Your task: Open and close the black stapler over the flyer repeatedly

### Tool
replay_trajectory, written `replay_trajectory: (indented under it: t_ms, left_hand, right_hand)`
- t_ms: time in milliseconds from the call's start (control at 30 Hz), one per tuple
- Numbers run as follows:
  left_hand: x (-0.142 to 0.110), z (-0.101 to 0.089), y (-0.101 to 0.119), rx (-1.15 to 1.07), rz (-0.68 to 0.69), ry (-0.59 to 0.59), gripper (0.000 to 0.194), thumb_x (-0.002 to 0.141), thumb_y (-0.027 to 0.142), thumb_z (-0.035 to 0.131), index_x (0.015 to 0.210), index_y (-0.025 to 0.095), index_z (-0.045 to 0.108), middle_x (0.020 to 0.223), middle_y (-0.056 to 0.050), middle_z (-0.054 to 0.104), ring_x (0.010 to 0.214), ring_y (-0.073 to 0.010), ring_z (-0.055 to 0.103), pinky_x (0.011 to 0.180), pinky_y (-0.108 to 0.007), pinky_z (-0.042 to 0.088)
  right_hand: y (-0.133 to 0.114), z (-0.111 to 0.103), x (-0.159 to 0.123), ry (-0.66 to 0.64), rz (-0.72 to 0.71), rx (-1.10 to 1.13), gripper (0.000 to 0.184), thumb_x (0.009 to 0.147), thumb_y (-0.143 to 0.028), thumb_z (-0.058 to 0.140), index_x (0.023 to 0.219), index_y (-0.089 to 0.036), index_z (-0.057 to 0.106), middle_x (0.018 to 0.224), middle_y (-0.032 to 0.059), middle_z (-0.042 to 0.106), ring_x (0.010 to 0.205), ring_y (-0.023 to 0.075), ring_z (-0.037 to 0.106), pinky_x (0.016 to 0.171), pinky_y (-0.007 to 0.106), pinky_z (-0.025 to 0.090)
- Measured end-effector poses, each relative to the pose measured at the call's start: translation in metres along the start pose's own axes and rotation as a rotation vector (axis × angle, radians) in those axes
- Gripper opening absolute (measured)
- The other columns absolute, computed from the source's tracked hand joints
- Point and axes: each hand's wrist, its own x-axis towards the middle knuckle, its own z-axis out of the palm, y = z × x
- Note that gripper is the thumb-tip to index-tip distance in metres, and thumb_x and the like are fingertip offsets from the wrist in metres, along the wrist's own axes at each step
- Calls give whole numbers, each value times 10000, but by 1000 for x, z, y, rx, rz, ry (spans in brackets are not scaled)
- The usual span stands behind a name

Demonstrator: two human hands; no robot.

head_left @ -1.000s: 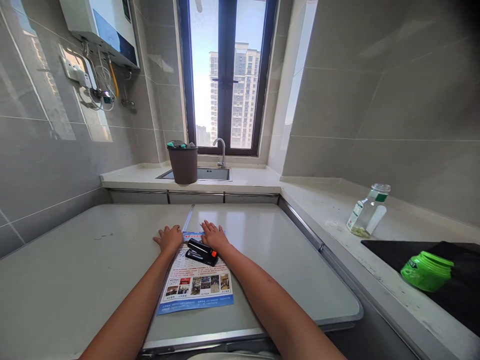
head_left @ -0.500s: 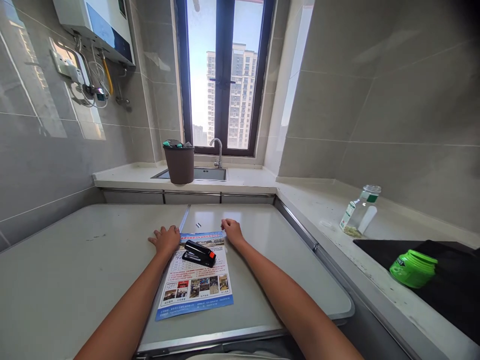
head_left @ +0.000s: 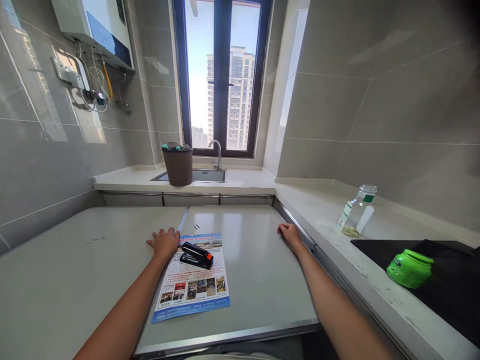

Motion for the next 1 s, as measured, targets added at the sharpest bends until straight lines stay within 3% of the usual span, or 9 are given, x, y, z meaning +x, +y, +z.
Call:
replay_trajectory:
  t_ms: [167,600,1000]
  left_hand:
    - [0,-2,0,15,2,-13,589,968,510,245,1328,230,618,1434,-238,492,1377,-491,352,1054,-735,205]
    - [-1,-3,3,48,5,-25,578,973,504,270,1352,210,592,1437,-245,478,1389,-501,329,1055,-734,202]
    - [1,2,0,44,15,-5,550,972,492,282,1299,204,617,1398,-241,506,1366,-508,342,1033,-733,214]
  right_hand:
    - [1,11,1,-16,-63,-31,409,827,-477,445,586,-199,625,606,41,668,621,196,611,632,284,408]
    - [-3,13,-3,-30,-146,-140,408,841,-496,431,577,-206,543,570,11,574,587,166,503,581,269,315]
    - [-8,16,-7,-66,-187,-187,375,873,-443,438,638,-193,588,663,34,628,642,170,527,603,262,315]
